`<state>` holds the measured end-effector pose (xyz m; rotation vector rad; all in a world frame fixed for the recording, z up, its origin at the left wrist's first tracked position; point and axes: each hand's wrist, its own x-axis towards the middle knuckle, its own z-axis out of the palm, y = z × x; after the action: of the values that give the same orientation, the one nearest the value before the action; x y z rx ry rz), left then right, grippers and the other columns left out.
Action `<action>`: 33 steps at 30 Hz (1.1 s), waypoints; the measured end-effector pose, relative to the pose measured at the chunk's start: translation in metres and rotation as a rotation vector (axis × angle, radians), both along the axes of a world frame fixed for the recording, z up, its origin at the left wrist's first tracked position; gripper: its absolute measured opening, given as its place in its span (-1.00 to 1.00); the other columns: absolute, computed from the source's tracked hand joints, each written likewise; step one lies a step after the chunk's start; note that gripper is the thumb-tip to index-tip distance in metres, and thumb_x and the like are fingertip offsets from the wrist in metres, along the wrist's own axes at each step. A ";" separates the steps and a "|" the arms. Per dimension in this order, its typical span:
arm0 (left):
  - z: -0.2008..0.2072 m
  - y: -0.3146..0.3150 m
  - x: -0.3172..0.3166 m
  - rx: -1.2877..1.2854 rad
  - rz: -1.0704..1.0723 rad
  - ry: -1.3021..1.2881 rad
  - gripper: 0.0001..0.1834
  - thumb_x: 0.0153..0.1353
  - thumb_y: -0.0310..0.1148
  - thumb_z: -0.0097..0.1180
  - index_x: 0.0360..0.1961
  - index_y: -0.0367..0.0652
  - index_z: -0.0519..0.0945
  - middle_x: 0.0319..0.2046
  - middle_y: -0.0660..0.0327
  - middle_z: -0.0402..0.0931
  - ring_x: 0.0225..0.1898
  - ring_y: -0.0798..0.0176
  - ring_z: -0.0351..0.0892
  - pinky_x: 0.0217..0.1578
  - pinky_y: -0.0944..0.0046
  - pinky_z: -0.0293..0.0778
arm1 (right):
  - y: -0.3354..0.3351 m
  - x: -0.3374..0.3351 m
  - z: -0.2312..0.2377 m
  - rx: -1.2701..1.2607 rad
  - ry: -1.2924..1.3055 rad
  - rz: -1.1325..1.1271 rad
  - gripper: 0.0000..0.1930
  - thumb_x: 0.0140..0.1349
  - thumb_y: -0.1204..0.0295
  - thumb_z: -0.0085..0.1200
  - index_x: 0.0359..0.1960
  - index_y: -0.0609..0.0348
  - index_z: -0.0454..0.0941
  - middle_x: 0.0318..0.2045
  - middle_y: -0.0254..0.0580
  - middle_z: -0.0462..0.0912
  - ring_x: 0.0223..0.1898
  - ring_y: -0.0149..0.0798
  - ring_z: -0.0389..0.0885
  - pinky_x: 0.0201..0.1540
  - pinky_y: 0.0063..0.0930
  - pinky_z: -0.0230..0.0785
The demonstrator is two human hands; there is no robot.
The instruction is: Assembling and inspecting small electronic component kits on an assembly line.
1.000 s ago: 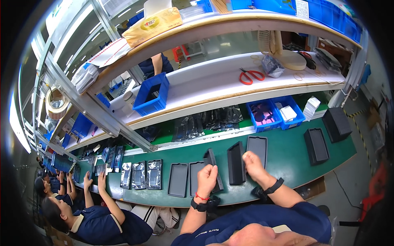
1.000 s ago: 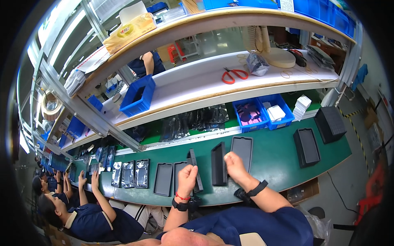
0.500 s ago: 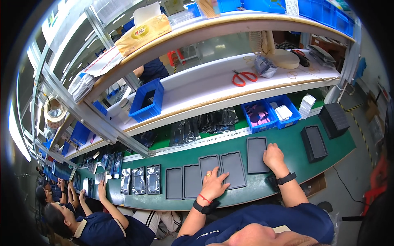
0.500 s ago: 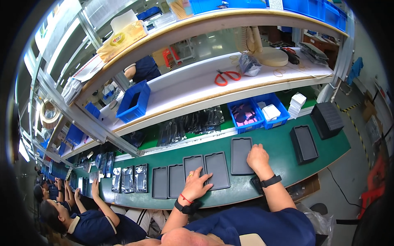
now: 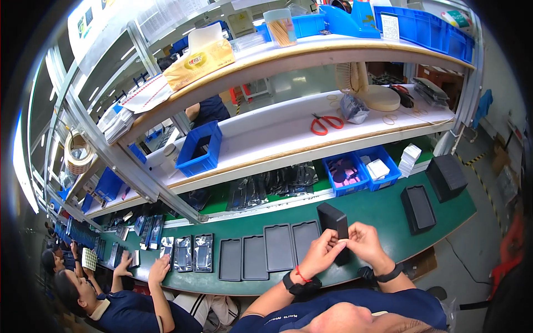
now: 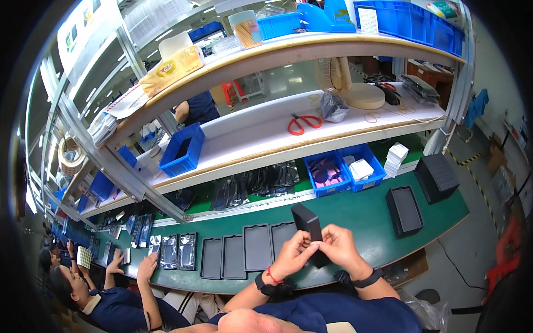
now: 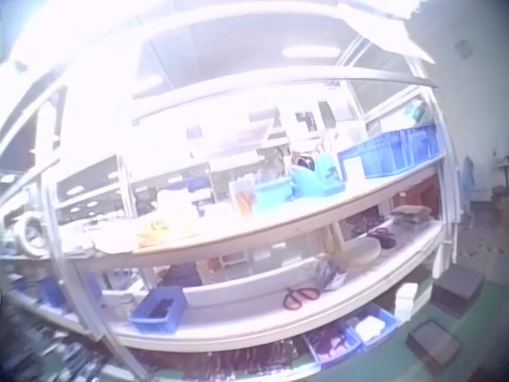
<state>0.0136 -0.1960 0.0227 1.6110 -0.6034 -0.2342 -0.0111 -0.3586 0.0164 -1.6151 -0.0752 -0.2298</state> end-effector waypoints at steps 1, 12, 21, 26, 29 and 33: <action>0.005 -0.003 -0.001 0.015 0.017 -0.025 -0.78 0.20 -0.35 0.13 -0.27 -0.26 0.42 -0.47 0.26 0.51 -0.47 0.53 0.46 -0.46 0.49 0.41 | 0.000 -0.004 0.004 0.031 0.026 0.004 -0.86 0.01 0.54 0.24 -0.53 0.23 0.49 -0.63 -0.48 0.48 -0.59 -0.70 0.33 -0.60 -0.76 0.17; -0.005 -0.031 0.000 -0.046 0.106 0.035 -0.84 0.21 -0.41 0.09 -0.42 -0.23 0.38 -0.63 0.37 0.39 -0.64 0.59 0.36 -0.65 0.52 0.30 | -0.030 -0.013 0.014 0.231 0.155 0.020 -0.90 0.13 0.54 0.13 -0.50 0.21 0.46 -0.68 -0.45 0.44 -0.72 -0.62 0.33 -0.70 -0.74 0.14; -0.032 -0.057 0.033 0.461 0.030 -0.183 -0.80 0.10 -0.36 0.16 -0.33 -0.28 0.49 -0.65 0.12 0.52 -0.62 0.25 0.53 -0.55 0.30 0.40 | -0.090 -0.022 0.016 0.205 0.198 -0.188 -0.86 0.13 0.55 0.09 -0.56 0.21 0.43 -0.73 -0.40 0.42 -0.76 -0.57 0.34 -0.74 -0.67 0.22; -0.031 -0.086 0.020 0.190 -0.188 -0.068 -0.79 0.27 -0.30 -0.02 -0.35 -0.25 0.46 -0.58 0.25 0.46 -0.59 0.40 0.44 -0.56 0.32 0.40 | -0.075 -0.024 0.017 0.168 0.218 -0.121 -0.90 0.15 0.55 0.06 -0.51 0.26 0.45 -0.70 -0.39 0.43 -0.75 -0.57 0.35 -0.73 -0.68 0.23; -0.031 -0.097 0.021 -0.058 -0.336 0.463 -0.76 0.34 -0.26 -0.13 -0.43 -0.16 0.38 -0.57 0.37 0.38 -0.58 0.52 0.42 -0.62 0.53 0.33 | -0.080 -0.025 0.019 0.104 0.207 -0.144 -0.89 0.16 0.55 0.05 -0.51 0.26 0.44 -0.70 -0.39 0.43 -0.74 -0.57 0.35 -0.73 -0.68 0.23; -0.017 -0.105 0.021 -0.108 -0.365 0.505 -0.77 0.33 -0.25 -0.09 -0.44 -0.13 0.35 -0.58 0.37 0.39 -0.57 0.54 0.43 -0.64 0.56 0.32 | -0.092 -0.028 0.016 0.067 0.237 -0.130 -0.89 0.17 0.55 0.04 -0.50 0.26 0.43 -0.69 -0.38 0.43 -0.74 -0.57 0.35 -0.73 -0.68 0.23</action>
<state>0.0350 -0.3007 0.0056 1.2601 -0.4990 -0.8365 -0.0392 -0.4507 0.0328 -1.5711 0.2180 -0.1386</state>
